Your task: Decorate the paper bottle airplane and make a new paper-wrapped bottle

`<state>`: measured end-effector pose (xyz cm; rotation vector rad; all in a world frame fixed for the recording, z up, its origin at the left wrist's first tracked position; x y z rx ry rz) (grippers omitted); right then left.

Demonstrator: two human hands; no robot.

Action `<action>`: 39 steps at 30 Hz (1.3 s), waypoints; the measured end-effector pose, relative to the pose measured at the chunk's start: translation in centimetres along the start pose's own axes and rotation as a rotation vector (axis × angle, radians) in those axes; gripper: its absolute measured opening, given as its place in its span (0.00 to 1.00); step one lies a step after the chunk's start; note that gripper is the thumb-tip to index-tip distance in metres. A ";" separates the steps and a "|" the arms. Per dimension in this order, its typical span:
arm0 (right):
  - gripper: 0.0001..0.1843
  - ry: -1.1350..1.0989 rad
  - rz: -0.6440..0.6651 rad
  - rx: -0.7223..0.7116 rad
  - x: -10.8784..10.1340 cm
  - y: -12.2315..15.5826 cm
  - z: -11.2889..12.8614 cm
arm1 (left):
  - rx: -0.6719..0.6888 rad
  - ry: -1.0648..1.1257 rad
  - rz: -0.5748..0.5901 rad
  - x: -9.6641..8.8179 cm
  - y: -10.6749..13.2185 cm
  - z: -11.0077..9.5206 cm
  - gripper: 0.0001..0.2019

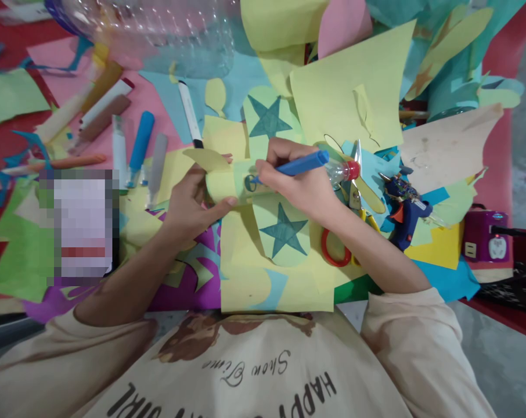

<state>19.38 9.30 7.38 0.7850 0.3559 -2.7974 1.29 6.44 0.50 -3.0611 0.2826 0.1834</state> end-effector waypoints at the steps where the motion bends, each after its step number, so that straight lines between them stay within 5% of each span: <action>1: 0.18 -0.020 -0.012 0.000 -0.1 0.0 0.0 | -0.002 0.003 -0.003 0.0 0.0 0.0 0.30; 39: 0.19 0.065 -0.034 -0.032 -0.3 0.2 0.4 | 0.024 -0.027 0.003 0.0 0.1 0.0 0.30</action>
Point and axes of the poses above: each hand's wrist, its own y-axis away from the middle knuckle, its own x-axis out of the palm, z = x × y, the point moved 7 cm from there along -y, towards the middle knuckle, and after that the axes turned 14 degrees about y, right-handed, at the moved point
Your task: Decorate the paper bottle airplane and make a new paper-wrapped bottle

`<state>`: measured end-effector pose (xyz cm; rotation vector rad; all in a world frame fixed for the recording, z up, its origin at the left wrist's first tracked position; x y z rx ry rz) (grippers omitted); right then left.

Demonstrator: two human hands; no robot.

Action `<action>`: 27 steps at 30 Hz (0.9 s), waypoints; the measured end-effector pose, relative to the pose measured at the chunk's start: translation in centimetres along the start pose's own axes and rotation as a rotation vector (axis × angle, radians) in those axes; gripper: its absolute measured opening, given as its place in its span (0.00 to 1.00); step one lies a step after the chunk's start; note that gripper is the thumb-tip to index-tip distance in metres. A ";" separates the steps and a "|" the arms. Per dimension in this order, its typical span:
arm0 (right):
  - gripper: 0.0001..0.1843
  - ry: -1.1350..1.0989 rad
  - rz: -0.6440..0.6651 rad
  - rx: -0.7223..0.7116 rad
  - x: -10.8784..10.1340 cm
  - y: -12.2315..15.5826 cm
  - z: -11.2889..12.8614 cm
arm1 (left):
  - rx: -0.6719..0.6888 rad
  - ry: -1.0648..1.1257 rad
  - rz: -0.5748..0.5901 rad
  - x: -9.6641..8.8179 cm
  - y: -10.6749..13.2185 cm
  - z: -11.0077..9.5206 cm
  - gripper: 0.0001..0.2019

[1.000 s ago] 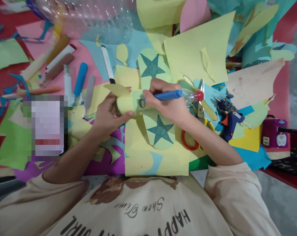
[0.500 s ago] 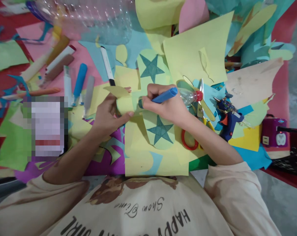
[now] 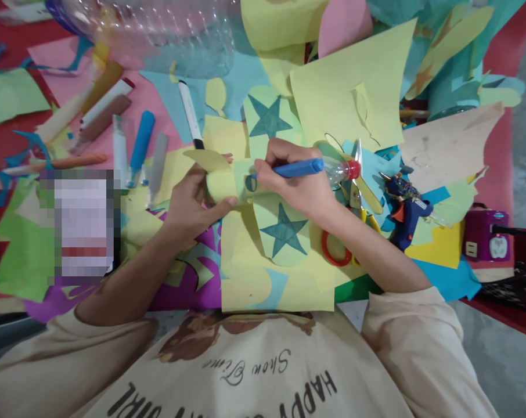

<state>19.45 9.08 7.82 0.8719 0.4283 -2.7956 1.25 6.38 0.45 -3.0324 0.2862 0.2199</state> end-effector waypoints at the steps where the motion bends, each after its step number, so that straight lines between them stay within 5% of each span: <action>1: 0.19 0.001 -0.003 -0.004 0.0 0.0 0.0 | 0.000 0.001 -0.001 0.0 0.0 0.0 0.31; 27: 0.21 0.030 0.028 0.019 0.2 0.1 -0.3 | 0.005 0.020 -0.001 0.0 0.0 0.3 0.30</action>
Point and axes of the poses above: each hand's wrist, its own y-axis away from the middle knuckle, its own x-axis out of the palm, z = x × y, the point moved 7 cm from there along -y, towards the middle knuckle, and after that the axes turned 14 degrees about y, right-handed, at the moved point
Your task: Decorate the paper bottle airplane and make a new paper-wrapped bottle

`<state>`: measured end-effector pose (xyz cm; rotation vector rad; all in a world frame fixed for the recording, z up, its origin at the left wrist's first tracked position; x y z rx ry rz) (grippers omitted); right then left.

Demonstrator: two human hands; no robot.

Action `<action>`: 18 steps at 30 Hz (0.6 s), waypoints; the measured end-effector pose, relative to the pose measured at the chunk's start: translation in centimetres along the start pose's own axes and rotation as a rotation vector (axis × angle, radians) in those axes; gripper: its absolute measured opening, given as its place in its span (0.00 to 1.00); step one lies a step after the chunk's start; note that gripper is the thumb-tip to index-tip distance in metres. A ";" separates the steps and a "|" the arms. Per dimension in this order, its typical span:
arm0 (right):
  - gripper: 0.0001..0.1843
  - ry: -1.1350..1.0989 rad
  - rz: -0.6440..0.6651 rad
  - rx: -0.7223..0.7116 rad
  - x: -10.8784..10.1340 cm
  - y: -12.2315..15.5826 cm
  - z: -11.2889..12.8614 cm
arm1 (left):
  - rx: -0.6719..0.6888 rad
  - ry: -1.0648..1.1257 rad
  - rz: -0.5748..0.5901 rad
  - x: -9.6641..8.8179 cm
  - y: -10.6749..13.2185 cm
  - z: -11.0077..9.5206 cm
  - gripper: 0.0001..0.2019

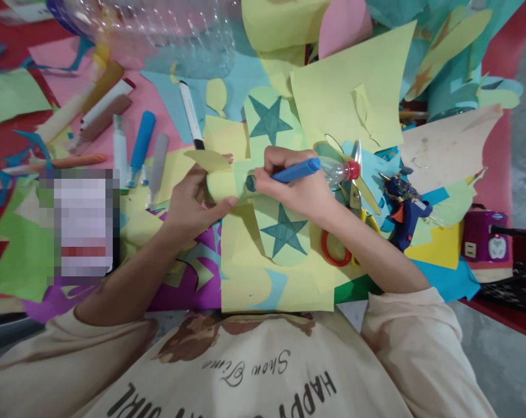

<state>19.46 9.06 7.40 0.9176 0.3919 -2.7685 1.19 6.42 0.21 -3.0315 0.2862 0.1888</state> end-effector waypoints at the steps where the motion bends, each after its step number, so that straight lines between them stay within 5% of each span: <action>1: 0.21 -0.006 -0.001 0.007 0.0 0.0 0.0 | 0.000 -0.003 0.001 0.0 0.0 0.0 0.30; 18: 0.19 -0.007 -0.043 -0.002 -0.3 0.0 0.1 | -0.024 -0.005 -0.004 0.0 0.1 -0.4 0.30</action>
Point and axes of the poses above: each hand's wrist, its own y-axis away from the middle knuckle, its own x-axis out of the palm, z = x × y, the point moved 7 cm from there along -y, towards the middle knuckle, and after that the axes turned 14 degrees about y, right-handed, at the moved point
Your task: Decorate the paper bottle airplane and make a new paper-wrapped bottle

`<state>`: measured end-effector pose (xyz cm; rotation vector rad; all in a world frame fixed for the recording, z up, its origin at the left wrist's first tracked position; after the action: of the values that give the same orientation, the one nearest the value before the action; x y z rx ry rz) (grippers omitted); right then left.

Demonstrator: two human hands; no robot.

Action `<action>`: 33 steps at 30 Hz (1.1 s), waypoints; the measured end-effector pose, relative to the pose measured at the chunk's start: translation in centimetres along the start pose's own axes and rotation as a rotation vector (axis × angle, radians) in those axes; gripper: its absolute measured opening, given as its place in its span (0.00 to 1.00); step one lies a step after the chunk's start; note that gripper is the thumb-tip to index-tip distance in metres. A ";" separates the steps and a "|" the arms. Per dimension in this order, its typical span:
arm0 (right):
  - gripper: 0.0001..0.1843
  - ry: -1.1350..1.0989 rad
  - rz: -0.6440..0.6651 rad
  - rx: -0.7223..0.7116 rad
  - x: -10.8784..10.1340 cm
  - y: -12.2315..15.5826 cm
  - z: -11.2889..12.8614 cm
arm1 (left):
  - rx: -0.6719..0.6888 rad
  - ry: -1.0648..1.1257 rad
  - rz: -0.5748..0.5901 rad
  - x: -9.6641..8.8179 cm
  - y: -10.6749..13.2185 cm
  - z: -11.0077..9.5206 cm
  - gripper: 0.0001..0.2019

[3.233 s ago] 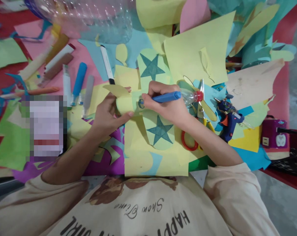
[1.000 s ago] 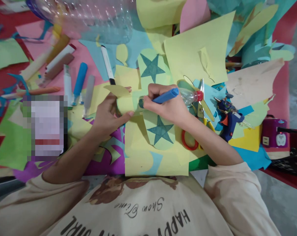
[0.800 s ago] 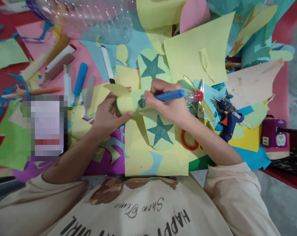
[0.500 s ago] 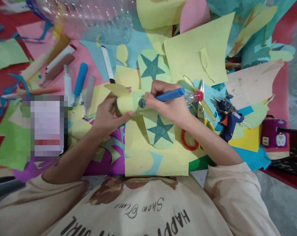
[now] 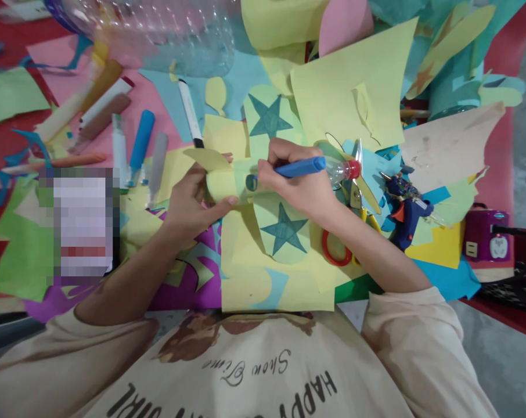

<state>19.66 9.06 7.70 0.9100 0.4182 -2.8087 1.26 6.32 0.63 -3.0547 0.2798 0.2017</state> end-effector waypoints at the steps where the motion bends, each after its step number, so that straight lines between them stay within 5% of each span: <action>1: 0.19 -0.001 0.002 0.001 0.0 0.0 0.0 | 0.001 -0.002 -0.001 0.0 0.0 0.0 0.30; 18: 0.19 0.019 0.073 -0.043 0.5 0.0 0.4 | 0.021 -0.006 0.000 -0.1 -0.1 0.3 0.30; 33: 0.21 -0.021 -0.015 0.009 0.0 0.0 -0.1 | -0.009 -0.007 0.000 0.0 0.0 0.3 0.32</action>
<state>19.73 9.12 7.61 0.8821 0.4118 -2.8330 1.21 6.37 0.39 -3.0621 0.2797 0.2144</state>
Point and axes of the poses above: each hand's wrist, its own y-axis away from the middle knuckle, its own x-axis out of the palm, z = x × y, the point moved 7 cm from there along -y, towards the middle knuckle, and after that the axes turned 14 degrees about y, right-handed, at the moved point
